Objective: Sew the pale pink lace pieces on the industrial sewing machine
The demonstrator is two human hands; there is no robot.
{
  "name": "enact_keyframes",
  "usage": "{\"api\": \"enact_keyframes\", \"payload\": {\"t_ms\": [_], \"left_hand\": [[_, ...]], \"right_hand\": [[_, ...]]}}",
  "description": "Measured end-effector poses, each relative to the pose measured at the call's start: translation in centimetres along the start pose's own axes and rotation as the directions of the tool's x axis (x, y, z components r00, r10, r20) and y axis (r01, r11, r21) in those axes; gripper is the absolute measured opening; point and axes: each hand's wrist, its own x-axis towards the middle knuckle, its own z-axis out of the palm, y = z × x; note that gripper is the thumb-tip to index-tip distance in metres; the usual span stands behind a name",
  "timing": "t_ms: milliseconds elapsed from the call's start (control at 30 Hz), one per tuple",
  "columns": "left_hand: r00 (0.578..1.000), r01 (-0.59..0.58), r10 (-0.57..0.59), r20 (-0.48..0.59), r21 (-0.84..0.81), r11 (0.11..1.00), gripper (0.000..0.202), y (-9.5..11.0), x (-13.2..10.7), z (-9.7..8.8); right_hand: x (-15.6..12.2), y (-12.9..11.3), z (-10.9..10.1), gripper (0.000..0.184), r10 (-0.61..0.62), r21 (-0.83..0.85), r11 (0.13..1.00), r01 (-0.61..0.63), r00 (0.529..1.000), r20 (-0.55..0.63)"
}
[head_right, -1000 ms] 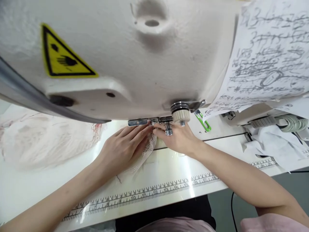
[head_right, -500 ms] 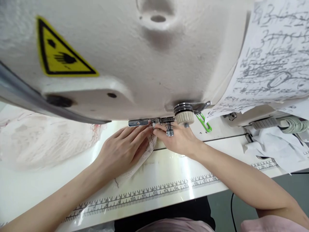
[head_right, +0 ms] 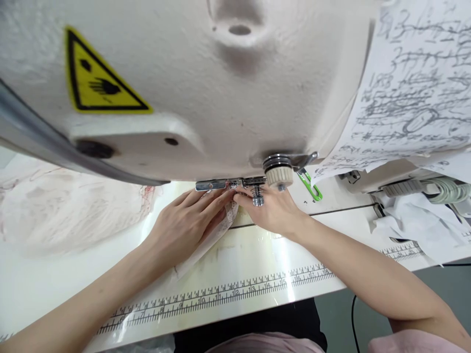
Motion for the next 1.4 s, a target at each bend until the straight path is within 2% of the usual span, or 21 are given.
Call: {"api": "enact_keyframes", "payload": {"t_ms": [267,533,767,833,933,1033,1133,1167,1200,1267,1333,1400], "left_hand": [[1.000,-0.007,0.008,-0.014,0.028,1.000,0.039,0.1,0.1,0.2],[1.000,0.005,-0.003,-0.027,0.054,0.999,0.037,0.0,0.2,0.2],[0.996,-0.047,0.054,-0.068,0.105,0.993,0.037,-0.4,0.1,0.9],[0.992,-0.068,0.080,-0.096,0.124,0.990,0.036,-0.5,0.3,0.5],[0.991,-0.049,0.062,-0.120,0.107,0.993,0.032,-0.8,0.1,-1.3],[0.988,-0.086,0.087,-0.127,0.016,0.996,0.037,-1.6,-1.3,-3.5],[0.965,-0.245,0.242,-0.100,-0.015,0.969,0.068,-2.0,-4.0,-4.6],[0.958,-0.278,0.277,-0.076,0.001,0.961,0.067,-1.9,-4.9,-4.7],[0.957,-0.281,0.282,-0.061,0.019,0.959,0.057,-1.7,-5.7,-4.7],[0.976,-0.205,0.205,-0.067,0.008,0.979,0.032,-1.0,-6.7,-4.9],[0.999,-0.031,0.028,-0.040,-0.087,0.996,0.028,-0.3,-6.7,-5.4],[0.993,0.117,-0.117,0.003,-0.148,0.982,0.023,-0.1,-5.9,-6.2]], "right_hand": [[-0.4,0.4,0.5,0.031,-0.142,-0.183,0.973,0.138,0.990,-0.010],[-0.3,0.5,0.6,0.033,-0.174,-0.245,0.955,0.165,0.985,-0.016],[0.4,1.3,1.1,0.031,-0.249,-0.265,0.940,0.213,0.963,-0.107],[0.4,1.4,1.2,0.029,-0.311,-0.297,0.920,0.257,0.938,-0.151],[0.3,1.3,1.2,0.028,-0.408,-0.379,0.871,0.312,0.890,-0.203],[0.2,1.0,0.9,0.030,-0.399,-0.389,0.866,0.313,0.903,-0.160],[0.2,0.5,0.4,0.034,-0.398,-0.401,0.857,0.323,0.910,-0.117],[0.2,0.3,0.3,0.036,-0.399,-0.410,0.852,0.326,0.910,-0.108],[0.1,0.2,0.3,0.037,-0.399,-0.412,0.851,0.327,0.911,-0.101],[0.0,0.2,0.3,0.036,-0.385,-0.371,0.869,0.327,0.918,-0.094],[-0.2,0.4,0.8,0.033,-0.381,-0.270,0.899,0.345,0.920,-0.092],[-0.3,0.7,1.4,0.028,-0.400,-0.163,0.910,0.382,0.911,-0.098]]}}
